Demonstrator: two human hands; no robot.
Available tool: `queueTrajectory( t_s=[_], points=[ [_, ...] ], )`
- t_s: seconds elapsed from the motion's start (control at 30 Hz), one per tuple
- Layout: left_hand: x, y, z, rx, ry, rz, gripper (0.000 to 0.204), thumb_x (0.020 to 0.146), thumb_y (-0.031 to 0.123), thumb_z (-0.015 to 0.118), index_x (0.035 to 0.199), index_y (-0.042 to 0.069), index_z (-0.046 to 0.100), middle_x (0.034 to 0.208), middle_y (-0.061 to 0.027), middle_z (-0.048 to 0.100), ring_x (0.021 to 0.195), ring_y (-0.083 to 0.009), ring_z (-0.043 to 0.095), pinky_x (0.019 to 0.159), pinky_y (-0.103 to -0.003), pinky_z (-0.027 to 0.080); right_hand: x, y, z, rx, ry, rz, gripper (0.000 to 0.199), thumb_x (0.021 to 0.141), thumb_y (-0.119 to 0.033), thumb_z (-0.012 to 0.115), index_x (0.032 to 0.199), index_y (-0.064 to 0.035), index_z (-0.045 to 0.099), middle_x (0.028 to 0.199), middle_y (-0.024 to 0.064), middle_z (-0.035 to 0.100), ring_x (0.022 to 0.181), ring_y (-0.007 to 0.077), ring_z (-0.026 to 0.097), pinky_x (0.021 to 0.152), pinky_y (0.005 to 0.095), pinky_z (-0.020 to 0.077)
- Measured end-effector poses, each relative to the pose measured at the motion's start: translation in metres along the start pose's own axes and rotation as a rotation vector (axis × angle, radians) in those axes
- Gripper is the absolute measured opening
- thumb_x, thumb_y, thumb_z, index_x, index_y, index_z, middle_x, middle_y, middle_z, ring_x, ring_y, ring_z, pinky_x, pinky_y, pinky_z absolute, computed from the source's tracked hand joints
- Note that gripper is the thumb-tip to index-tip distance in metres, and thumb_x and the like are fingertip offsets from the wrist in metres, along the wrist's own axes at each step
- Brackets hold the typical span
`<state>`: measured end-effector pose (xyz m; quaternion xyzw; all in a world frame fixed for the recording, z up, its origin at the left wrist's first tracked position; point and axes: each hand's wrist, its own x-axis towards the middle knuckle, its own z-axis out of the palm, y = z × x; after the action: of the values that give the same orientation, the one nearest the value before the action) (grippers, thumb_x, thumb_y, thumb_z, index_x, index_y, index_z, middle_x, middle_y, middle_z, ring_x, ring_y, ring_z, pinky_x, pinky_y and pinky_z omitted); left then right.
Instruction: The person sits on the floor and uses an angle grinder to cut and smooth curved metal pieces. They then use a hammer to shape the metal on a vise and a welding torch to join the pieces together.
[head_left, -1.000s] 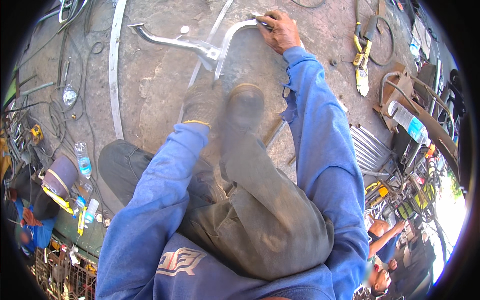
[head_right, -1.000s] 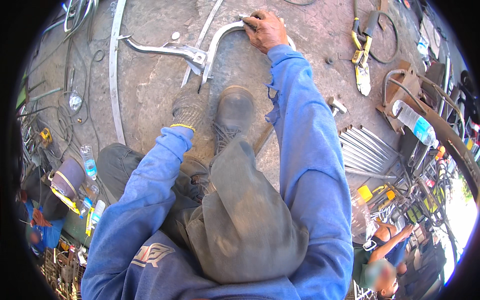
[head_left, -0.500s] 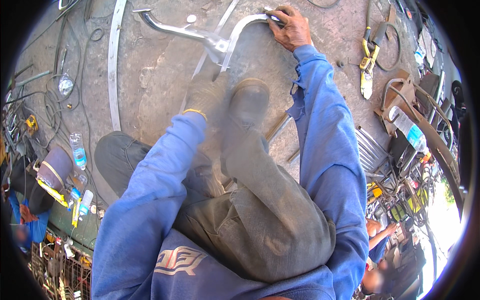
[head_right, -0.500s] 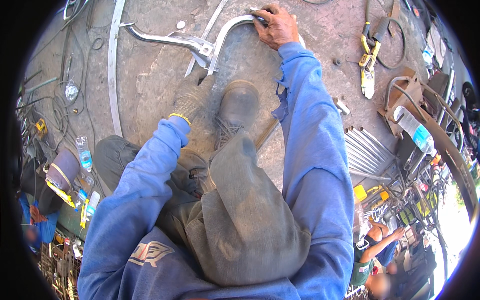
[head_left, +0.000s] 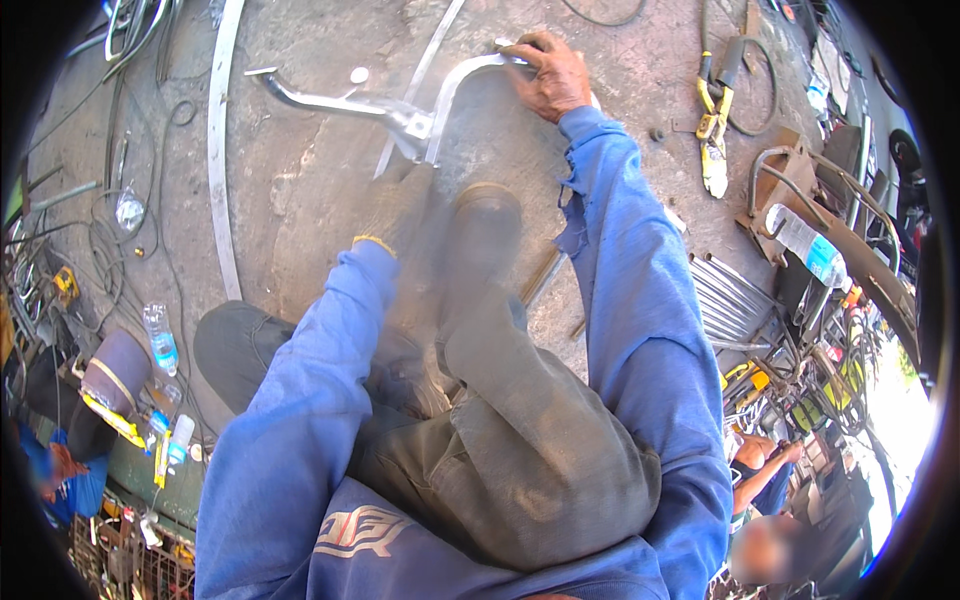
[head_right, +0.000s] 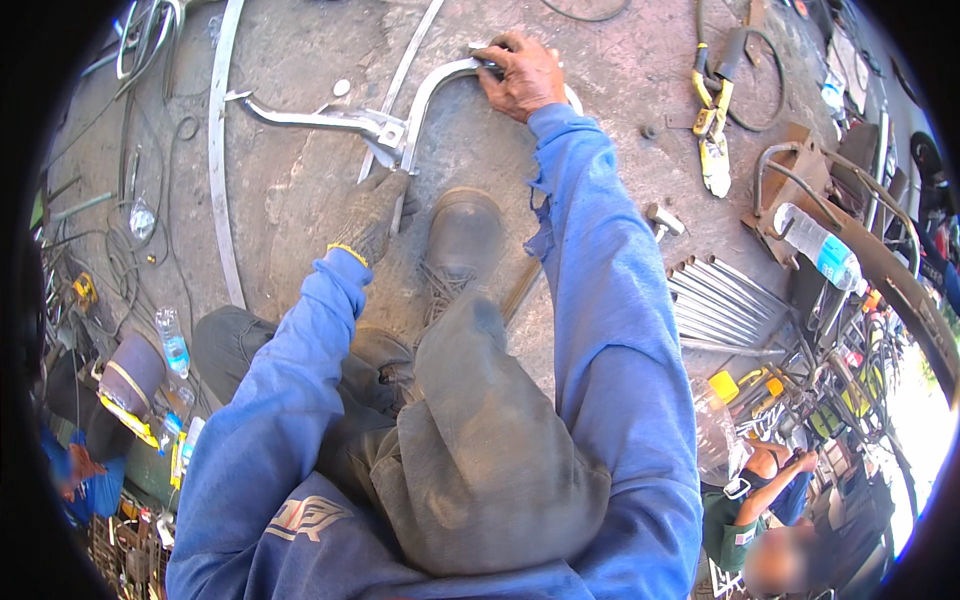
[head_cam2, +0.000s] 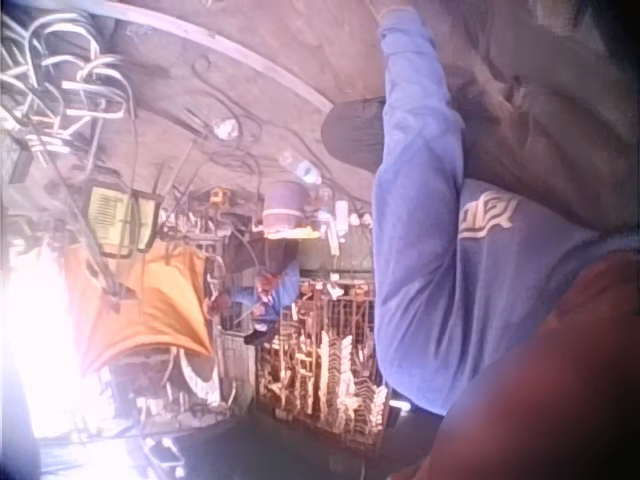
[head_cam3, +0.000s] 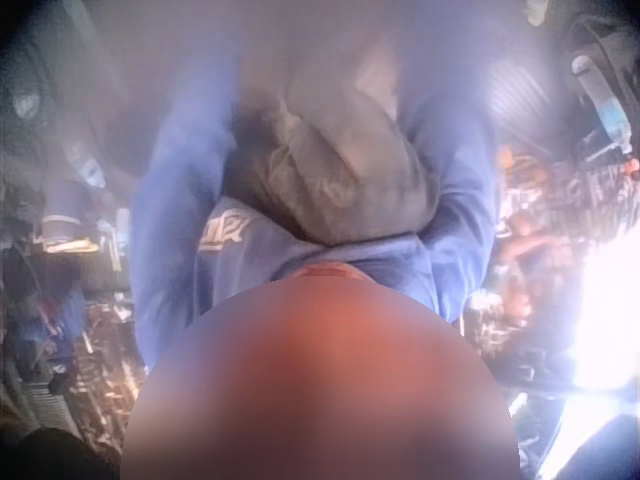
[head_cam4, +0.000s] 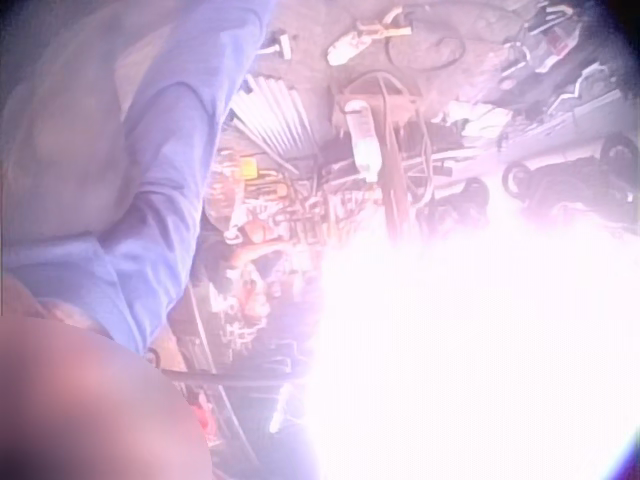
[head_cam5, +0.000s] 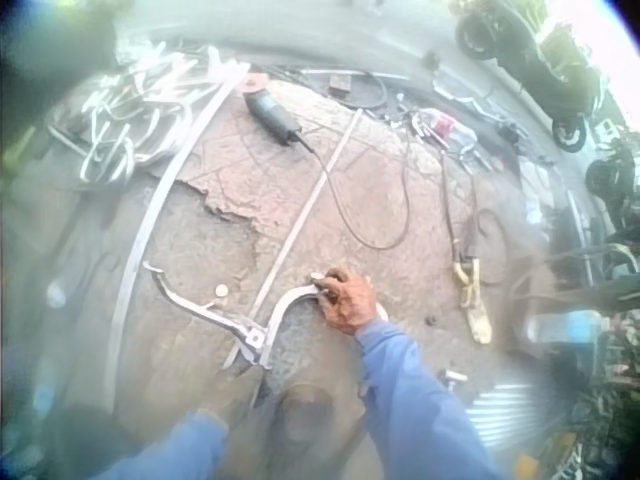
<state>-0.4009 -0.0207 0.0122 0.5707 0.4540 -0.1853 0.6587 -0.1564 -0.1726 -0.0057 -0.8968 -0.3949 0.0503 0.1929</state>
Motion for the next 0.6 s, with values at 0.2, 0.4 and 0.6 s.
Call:
queueTrajectory(
  t_s=[0.2, 0.4, 0.6],
  points=[
    [0.0, -0.002, 0.002, -0.019, 0.002, -0.02, 0.028, 0.094, 0.031, 0.059, 0.105, 0.005, 0.063, 0.085, -0.0035, 0.063, 0.073, -0.0136, 0.063, 0.062, -0.029, 0.051, 0.001, 0.004, -0.014, 0.301, 0.045, 0.15, 0.041, 0.077, -0.007, 0.059, 0.117, -0.0144, 0.063, 0.115, 0.0125, 0.06, 0.105, 0.0328, 0.061, 0.092, 0.0402, 0.0498],
    [-0.01, 0.01, 0.006, -0.068, 0.027, -0.033, 0.028, 0.095, 0.03, 0.058, 0.105, 0.004, 0.064, 0.084, -0.0037, 0.063, 0.072, -0.014, 0.063, 0.06, -0.029, 0.05, 0.002, -0.001, -0.017, 0.323, 0.026, 0.157, 0.032, 0.079, -0.012, 0.066, 0.111, -0.0145, 0.068, 0.112, 0.0115, 0.061, 0.099, 0.0291, 0.063, 0.085, 0.0382, 0.0523],
    [-0.015, 0.015, 0.005, -0.076, 0.008, -0.044, 0.029, 0.094, 0.03, 0.059, 0.103, 0.003, 0.065, 0.084, -0.0037, 0.063, 0.071, -0.014, 0.062, 0.06, -0.029, 0.05, 0.0, -0.002, -0.007, 0.278, 0.003, 0.153, 0.032, 0.077, -0.018, 0.072, 0.109, -0.0194, 0.07, 0.112, 0.0086, 0.062, 0.101, 0.0273, 0.062, 0.093, 0.0434, 0.045]
  ],
)
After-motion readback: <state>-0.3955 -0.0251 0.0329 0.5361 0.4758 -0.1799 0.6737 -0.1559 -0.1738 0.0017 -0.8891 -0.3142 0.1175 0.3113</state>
